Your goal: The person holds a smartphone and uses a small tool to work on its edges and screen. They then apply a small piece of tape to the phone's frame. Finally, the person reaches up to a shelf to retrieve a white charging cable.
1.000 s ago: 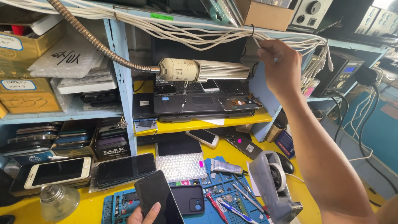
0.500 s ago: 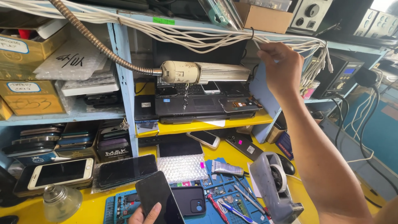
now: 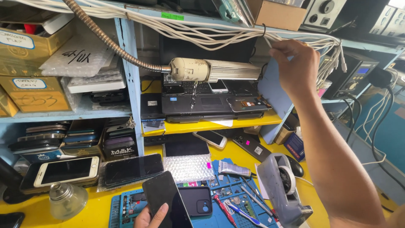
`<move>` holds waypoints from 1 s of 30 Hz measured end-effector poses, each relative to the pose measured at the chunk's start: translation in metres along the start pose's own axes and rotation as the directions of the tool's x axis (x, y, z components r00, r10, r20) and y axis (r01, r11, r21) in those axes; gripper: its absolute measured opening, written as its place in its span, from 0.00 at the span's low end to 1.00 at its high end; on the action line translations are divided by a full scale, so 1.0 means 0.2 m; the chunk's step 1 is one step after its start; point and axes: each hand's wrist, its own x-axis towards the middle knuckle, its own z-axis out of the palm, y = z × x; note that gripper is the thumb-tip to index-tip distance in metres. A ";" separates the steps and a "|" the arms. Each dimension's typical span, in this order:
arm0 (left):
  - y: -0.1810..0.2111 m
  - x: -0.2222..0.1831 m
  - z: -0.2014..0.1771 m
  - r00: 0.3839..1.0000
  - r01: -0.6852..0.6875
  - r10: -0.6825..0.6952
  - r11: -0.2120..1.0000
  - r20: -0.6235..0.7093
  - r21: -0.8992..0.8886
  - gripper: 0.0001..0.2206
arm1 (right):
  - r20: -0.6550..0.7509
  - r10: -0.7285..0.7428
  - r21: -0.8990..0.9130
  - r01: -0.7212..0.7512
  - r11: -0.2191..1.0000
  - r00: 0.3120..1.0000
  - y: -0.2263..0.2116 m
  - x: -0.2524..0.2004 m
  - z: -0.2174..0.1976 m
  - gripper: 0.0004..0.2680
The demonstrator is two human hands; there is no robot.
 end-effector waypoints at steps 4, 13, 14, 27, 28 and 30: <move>0.02 -0.02 -0.01 0.999 -0.005 0.007 0.999 0.046 -0.039 0.20 | 0.016 -0.078 -0.103 0.079 0.992 0.997 -0.02 0.01 -0.02 0.04; 0.01 -0.03 0.01 0.998 -0.011 0.013 1.000 0.056 -0.025 0.20 | 0.259 -0.658 -0.013 0.683 0.730 0.708 -0.39 0.18 -0.02 0.03; 0.02 -0.04 0.02 0.999 0.010 -0.008 0.999 0.052 -0.040 0.20 | 0.306 -0.660 -0.020 0.698 0.716 0.686 -0.40 0.21 0.00 0.06; 0.05 -0.05 -0.01 0.999 0.023 -0.024 0.999 0.032 0.037 0.21 | 0.412 -0.664 -0.170 0.768 0.617 0.624 -0.51 0.27 0.09 0.04; 0.03 -0.03 -0.01 0.999 0.022 -0.024 0.999 0.034 0.038 0.21 | 0.413 -0.663 -0.171 0.768 0.617 0.625 -0.50 0.26 0.10 0.04; 0.00 -0.01 -0.01 1.000 -0.007 0.007 0.998 0.002 0.063 0.21 | 0.355 -0.696 -0.187 0.777 0.601 0.624 -0.49 0.26 0.13 0.05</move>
